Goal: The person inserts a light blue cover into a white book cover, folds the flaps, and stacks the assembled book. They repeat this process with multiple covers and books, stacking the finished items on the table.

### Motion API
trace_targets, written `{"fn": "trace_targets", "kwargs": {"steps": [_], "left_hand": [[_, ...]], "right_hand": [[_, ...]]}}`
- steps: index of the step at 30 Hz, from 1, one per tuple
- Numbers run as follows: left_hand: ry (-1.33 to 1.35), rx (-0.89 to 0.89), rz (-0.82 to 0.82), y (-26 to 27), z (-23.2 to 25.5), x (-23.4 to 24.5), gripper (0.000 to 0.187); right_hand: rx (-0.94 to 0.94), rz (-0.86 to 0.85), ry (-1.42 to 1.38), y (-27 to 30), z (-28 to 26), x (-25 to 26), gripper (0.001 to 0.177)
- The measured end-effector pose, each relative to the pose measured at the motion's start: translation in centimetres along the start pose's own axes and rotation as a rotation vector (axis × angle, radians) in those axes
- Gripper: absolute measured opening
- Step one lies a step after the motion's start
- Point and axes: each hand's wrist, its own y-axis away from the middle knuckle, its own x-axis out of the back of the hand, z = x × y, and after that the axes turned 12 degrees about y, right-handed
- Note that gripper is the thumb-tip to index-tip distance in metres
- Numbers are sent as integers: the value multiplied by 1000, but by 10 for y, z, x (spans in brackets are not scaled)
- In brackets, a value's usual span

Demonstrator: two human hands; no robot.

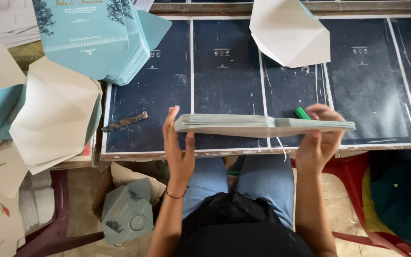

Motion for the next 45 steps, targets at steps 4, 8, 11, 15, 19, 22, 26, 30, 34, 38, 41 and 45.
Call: {"fn": "trace_targets", "kwargs": {"steps": [4,8,11,15,19,22,26,30,34,38,41,45], "left_hand": [[76,-18,24,1,-1,-12,43],[117,4,16,15,-38,-9,39],[138,54,-1,16,-32,-8,36],[148,63,16,15,-34,-10,42],[79,6,3,2,-29,-6,44],[125,79,-16,-1,-28,-11,32],[132,99,-26,-8,0,-9,28],[83,82,-45,-6,-2,-3,24],[49,191,-46,-2,-26,2,34],[-141,129,-20,-41,38,2,61],[-451,196,-81,-45,29,7,65],[-897,25,-203,-18,-16,-14,73]], "right_hand": [[-94,55,-147,38,35,-1,61],[-203,-1,-257,35,53,26,46],[-226,-96,-237,28,64,46,36],[-127,-190,-270,14,65,61,39],[-122,-141,-106,28,93,77,34],[-30,-170,-5,29,77,49,43],[24,-200,-123,34,74,45,50],[42,-218,-58,36,71,42,43],[86,-281,131,12,84,64,58],[-197,-308,95,-6,21,44,56],[-560,-300,-11,4,37,18,38],[-894,-351,26,40,91,-3,36]]}}
